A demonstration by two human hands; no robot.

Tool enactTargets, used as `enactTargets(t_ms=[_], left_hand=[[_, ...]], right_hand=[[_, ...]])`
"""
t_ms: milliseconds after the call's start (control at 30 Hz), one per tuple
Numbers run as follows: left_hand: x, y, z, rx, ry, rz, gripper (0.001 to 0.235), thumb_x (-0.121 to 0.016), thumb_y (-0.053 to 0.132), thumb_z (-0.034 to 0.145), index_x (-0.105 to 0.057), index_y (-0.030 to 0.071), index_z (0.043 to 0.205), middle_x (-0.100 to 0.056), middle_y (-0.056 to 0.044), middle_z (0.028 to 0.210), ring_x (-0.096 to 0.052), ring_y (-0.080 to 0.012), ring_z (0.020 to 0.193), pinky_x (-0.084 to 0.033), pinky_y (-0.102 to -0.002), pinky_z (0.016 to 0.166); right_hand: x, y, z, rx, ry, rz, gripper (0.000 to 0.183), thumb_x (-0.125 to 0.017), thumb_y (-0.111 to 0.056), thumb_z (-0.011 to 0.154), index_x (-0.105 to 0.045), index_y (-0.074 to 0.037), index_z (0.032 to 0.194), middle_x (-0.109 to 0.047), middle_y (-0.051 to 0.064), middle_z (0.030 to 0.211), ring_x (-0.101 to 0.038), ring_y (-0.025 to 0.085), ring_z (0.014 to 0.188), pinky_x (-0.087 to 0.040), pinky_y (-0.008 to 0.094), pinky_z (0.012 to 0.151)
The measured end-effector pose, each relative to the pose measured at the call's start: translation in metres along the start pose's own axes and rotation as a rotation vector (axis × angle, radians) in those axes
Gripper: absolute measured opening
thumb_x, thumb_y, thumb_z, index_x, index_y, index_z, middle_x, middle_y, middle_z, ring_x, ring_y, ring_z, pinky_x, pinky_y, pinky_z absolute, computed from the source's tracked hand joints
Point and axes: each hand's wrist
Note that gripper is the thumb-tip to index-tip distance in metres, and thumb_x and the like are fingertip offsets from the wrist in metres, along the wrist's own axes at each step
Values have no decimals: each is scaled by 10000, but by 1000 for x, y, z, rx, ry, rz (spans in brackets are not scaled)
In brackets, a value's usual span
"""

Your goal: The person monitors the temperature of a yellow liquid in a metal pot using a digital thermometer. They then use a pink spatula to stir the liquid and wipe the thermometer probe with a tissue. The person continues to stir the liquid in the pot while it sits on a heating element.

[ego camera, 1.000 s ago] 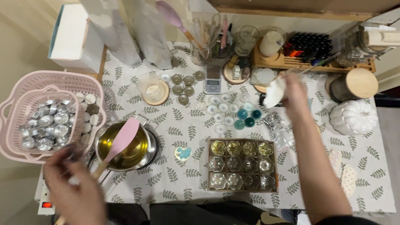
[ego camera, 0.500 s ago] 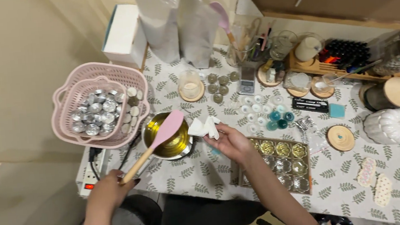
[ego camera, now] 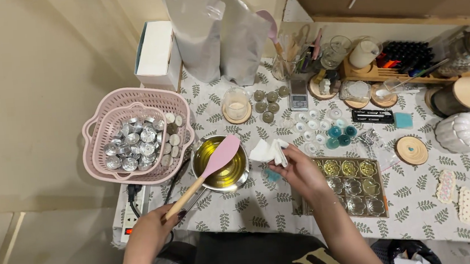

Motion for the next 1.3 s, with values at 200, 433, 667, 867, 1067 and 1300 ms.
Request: enactTargets(t_ms=[200,433,667,867,1067,1300], left_hand=[[-1,2,-1,-17,7,-4,377,-725,307,863,-743,200,1224,-767,-141,808,-742,-310,745,-572,-420,748],[-6,4,-10,-65,34,13,372,-709,332,889,-738,192,1231,-750,-169,755,-728,-331,718,-565,-425,730],[-5,15,-19,-77,62,-30,421,-724,351,866,-720,188,1253,-760,-169,786,-738,-331,748,-565,-425,736],[-7,30,-25,-71,114,-83,461,-718,319,868,-672,200,1311,-749,-183,805,-737,-334,744,-561,-439,716],[-7,37,-30,-76,158,-48,368,-708,290,888,-722,209,1247,-754,-167,796,-730,-344,746,-559,-449,728],[-7,41,-36,-37,121,-2,366,-693,317,906,-713,228,1260,-757,-159,807,-728,-339,761,-568,-457,739]], right_hand=[[-6,8,-6,14,-33,-61,369,-454,-146,1015,-550,23,1329,-642,134,1150,-623,198,977,-541,368,883],[-11,11,-11,19,-12,-105,342,-451,-152,1013,-562,32,1280,-655,135,1096,-621,194,923,-537,362,830],[-7,18,-14,-12,-14,-132,321,-460,-166,1028,-585,22,1256,-643,115,1068,-601,174,883,-538,348,841],[-6,22,-19,-26,23,-137,306,-456,-152,1019,-610,32,1209,-653,116,1058,-604,177,879,-542,346,819],[-2,22,-24,13,-26,-131,250,-459,-135,1029,-594,58,1114,-643,138,1020,-602,192,875,-551,358,796],[1,20,-25,12,-18,-125,278,-452,-146,1024,-596,46,1163,-648,127,1016,-597,189,862,-542,350,785]])
Point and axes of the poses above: each hand's wrist, its own z-axis towards the middle knuckle, its own x-axis out of the back of the hand, y = z × x
